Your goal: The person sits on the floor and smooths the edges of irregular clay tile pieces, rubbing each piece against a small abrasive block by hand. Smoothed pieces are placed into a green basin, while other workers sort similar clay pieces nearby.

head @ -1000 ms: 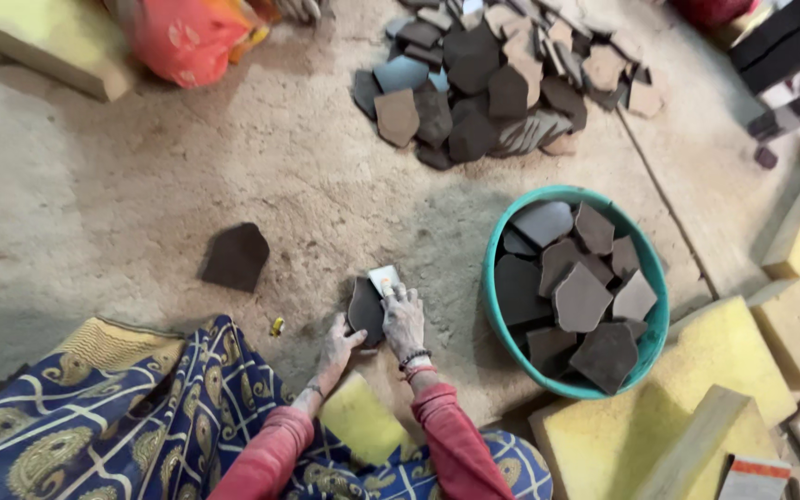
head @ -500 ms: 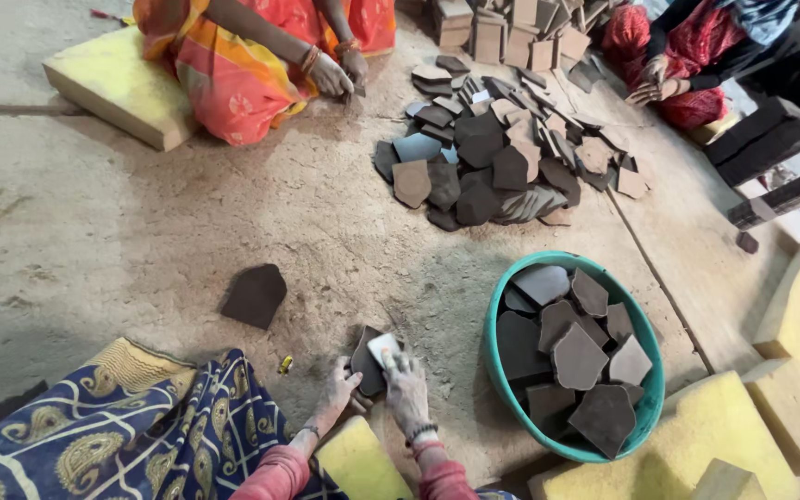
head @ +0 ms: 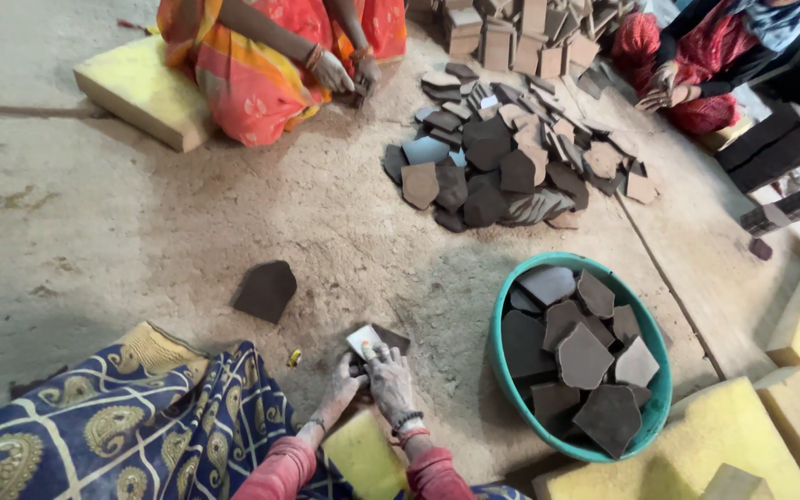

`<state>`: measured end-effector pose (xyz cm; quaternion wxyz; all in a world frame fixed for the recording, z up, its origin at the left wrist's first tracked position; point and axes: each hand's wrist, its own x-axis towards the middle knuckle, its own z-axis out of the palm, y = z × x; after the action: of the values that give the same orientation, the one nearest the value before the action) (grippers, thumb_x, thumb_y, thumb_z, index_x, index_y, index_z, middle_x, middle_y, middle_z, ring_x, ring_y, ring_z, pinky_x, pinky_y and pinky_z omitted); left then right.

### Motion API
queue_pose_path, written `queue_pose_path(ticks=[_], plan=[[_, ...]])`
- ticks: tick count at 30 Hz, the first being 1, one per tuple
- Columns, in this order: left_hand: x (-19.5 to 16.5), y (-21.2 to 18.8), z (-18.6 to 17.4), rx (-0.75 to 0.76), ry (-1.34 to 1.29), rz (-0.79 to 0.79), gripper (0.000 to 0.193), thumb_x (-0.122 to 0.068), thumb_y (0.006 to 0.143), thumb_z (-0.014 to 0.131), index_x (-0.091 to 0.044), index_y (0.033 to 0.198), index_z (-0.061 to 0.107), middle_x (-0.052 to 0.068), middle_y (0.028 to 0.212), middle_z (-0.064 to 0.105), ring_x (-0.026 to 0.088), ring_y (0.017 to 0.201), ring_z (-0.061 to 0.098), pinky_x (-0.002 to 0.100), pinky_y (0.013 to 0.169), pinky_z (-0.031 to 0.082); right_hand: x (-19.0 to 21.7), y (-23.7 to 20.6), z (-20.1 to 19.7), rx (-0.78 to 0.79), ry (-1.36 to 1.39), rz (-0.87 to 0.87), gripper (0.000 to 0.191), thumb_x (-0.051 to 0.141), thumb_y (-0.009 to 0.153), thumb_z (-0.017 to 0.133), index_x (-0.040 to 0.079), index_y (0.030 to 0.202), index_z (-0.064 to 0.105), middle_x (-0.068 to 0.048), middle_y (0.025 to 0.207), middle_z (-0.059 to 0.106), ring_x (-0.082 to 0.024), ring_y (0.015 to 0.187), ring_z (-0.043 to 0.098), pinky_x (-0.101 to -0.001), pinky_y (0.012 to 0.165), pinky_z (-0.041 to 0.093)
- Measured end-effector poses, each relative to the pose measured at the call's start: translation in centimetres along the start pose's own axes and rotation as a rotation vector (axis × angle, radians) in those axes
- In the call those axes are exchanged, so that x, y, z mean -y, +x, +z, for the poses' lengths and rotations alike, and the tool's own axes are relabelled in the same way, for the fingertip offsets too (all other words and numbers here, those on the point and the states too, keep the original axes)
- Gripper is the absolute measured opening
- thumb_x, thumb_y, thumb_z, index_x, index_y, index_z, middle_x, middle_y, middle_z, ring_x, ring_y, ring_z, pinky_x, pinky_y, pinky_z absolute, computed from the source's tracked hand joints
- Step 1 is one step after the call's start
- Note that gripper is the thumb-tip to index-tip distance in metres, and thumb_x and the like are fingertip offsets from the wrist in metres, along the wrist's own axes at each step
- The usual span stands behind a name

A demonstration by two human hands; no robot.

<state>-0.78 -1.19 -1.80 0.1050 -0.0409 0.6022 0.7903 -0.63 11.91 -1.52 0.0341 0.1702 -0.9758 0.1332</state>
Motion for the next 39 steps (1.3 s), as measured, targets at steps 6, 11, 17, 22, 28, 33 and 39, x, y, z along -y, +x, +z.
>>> queue_pose_path(ticks=[6,11,17,22,28,33,39], plan=[[2.2,-0.5,0.0,-0.021,-0.121,-0.273,0.045,0.002,0.086,0.066,-0.004,0.127,0.049,0.012,0.102,0.073,0.024,0.078,0.074,0.037,0.057,0.062,-3.5,-2.2,0.4,-0.071,-0.043,0.154,0.043,0.019,0.099,0.054,0.012,0.141,0.060,-0.016,0.128,0.062,-0.038,0.114,0.055,-0.0486,0.100,0.045],[3.0,-0.3,0.2,0.013,0.021,-0.136,0.043,0.002,0.087,0.069,-0.002,0.125,0.049,0.016,0.099,0.076,0.020,0.082,0.074,0.031,0.065,0.063,-3.2,0.7,0.9,-0.132,0.005,0.204,0.038,0.022,0.096,0.058,0.013,0.132,0.065,-0.010,0.122,0.067,-0.035,0.107,0.055,-0.0469,0.090,0.044],[3.1,-0.2,0.2,-0.063,0.329,-0.117,0.041,-0.003,0.085,0.075,-0.001,0.120,0.053,0.017,0.098,0.077,0.023,0.084,0.075,0.036,0.072,0.058,-1.3,1.7,0.1,0.013,-0.157,0.024,0.015,0.023,0.095,0.060,0.021,0.106,0.069,-0.004,0.122,0.069,-0.031,0.111,0.056,-0.0468,0.095,0.044],[3.5,-0.4,-0.1,-0.048,0.251,0.078,0.056,0.001,0.080,0.078,-0.003,0.128,0.050,0.018,0.108,0.073,0.024,0.092,0.070,0.037,0.076,0.058,-0.1,-3.2,0.4,-0.005,0.092,-0.004,0.047,0.018,0.093,0.060,0.007,0.138,0.061,-0.014,0.128,0.063,-0.037,0.107,0.053,-0.0456,0.090,0.046],[3.6,-0.3,-0.2,0.063,-0.184,-0.256,0.043,0.007,0.087,0.063,-0.004,0.126,0.048,0.015,0.103,0.072,0.023,0.083,0.074,0.037,0.062,0.066,-3.6,-3.4,0.9,-0.132,0.014,0.100,0.032,0.018,0.094,0.060,0.007,0.123,0.068,-0.014,0.124,0.064,-0.036,0.111,0.055,-0.0463,0.095,0.045],[3.7,0.1,-0.1,0.034,-0.066,-0.231,0.040,0.006,0.087,0.066,-0.003,0.124,0.053,0.014,0.098,0.073,0.023,0.079,0.073,0.035,0.060,0.065,-2.9,1.2,0.5,-0.098,-0.006,0.152,0.029,0.022,0.096,0.062,0.009,0.122,0.069,-0.011,0.125,0.066,-0.035,0.106,0.056,-0.0472,0.089,0.045],[3.8,0.2,0.0,-0.043,0.235,0.201,0.033,0.000,0.093,0.074,-0.004,0.123,0.060,0.013,0.097,0.074,0.021,0.084,0.068,0.032,0.068,0.057,1.5,1.3,0.8,-0.014,-0.048,0.002,0.044,0.022,0.089,0.061,0.007,0.130,0.062,-0.014,0.125,0.064,-0.037,0.108,0.055,-0.0473,0.086,0.045]])
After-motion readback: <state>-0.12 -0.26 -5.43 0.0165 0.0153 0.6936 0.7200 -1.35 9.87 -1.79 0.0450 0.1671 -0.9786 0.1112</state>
